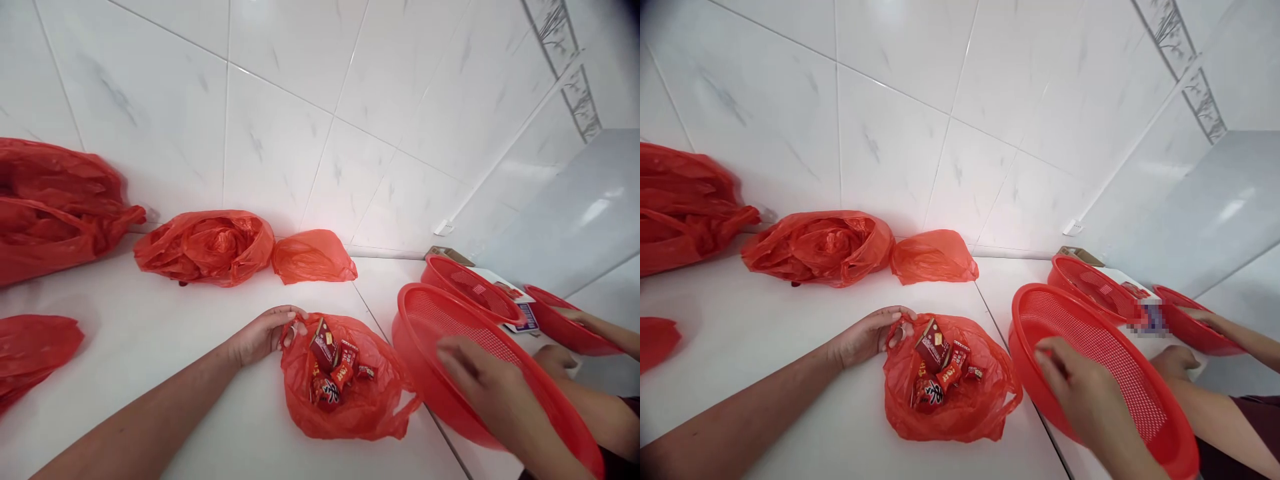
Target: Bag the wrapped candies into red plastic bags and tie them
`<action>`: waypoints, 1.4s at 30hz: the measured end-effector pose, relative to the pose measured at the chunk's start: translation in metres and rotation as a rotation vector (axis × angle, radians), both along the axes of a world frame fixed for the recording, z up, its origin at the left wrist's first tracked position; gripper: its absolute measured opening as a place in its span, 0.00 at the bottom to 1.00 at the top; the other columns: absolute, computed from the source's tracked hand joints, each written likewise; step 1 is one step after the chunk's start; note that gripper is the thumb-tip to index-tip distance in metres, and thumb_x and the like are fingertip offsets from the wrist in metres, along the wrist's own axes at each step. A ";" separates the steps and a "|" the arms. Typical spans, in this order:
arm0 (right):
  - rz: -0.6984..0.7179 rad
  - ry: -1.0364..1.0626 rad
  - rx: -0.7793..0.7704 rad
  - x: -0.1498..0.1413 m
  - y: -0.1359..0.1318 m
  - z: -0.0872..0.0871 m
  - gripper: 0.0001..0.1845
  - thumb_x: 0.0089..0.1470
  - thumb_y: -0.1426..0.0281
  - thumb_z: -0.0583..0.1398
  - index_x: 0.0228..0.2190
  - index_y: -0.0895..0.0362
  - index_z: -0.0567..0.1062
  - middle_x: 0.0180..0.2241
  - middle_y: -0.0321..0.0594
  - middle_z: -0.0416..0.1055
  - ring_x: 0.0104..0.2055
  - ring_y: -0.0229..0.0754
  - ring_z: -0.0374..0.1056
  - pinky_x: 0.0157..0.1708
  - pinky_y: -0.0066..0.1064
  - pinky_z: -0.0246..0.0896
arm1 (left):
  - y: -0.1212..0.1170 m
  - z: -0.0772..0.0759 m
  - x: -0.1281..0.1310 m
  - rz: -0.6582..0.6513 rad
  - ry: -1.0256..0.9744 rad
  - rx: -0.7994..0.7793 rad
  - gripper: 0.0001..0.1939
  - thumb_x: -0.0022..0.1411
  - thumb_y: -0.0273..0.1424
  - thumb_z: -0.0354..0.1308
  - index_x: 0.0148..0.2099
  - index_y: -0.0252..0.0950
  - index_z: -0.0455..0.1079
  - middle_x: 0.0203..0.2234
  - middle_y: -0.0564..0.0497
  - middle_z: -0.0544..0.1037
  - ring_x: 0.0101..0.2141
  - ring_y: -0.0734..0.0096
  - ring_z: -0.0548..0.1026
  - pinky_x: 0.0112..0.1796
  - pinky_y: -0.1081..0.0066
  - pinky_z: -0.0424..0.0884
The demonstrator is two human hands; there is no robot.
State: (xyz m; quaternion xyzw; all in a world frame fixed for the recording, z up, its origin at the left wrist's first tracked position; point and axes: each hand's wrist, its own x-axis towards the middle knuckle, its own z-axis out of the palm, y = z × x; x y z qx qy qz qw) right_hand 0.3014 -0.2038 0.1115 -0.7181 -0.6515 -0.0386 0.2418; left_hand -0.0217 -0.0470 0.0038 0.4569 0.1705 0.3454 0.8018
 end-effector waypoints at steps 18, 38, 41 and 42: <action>0.075 0.179 0.133 -0.036 -0.037 -0.039 0.23 0.55 0.58 0.54 0.50 0.53 0.68 0.44 0.45 0.74 0.40 0.45 0.72 0.38 0.35 0.70 | -0.028 0.172 0.066 0.436 0.064 0.633 0.17 0.56 0.28 0.60 0.49 0.36 0.68 0.42 0.48 0.75 0.27 0.79 0.70 0.32 0.72 0.66; 0.011 0.867 0.268 -0.081 -0.008 -0.102 0.57 0.39 0.58 0.66 0.62 0.48 0.40 0.63 0.50 0.47 0.62 0.61 0.49 0.53 0.56 0.55 | -0.025 0.052 -0.047 0.484 0.674 0.617 0.41 0.49 0.40 0.66 0.63 0.45 0.53 0.60 0.43 0.57 0.59 0.49 0.55 0.52 0.56 0.59; 0.031 0.910 0.219 -0.093 0.021 -0.084 0.58 0.40 0.61 0.66 0.62 0.48 0.36 0.60 0.51 0.53 0.58 0.58 0.58 0.46 0.49 0.65 | -0.028 0.039 -0.023 0.367 0.619 0.737 0.54 0.37 0.35 0.73 0.64 0.47 0.51 0.64 0.44 0.50 0.62 0.43 0.48 0.56 0.53 0.55; 0.045 0.907 0.215 -0.097 0.030 -0.078 0.58 0.41 0.63 0.65 0.62 0.48 0.34 0.59 0.52 0.55 0.56 0.56 0.61 0.44 0.47 0.67 | -0.029 0.039 -0.013 0.355 0.574 0.779 0.56 0.35 0.34 0.74 0.65 0.48 0.50 0.64 0.44 0.50 0.62 0.43 0.46 0.56 0.53 0.54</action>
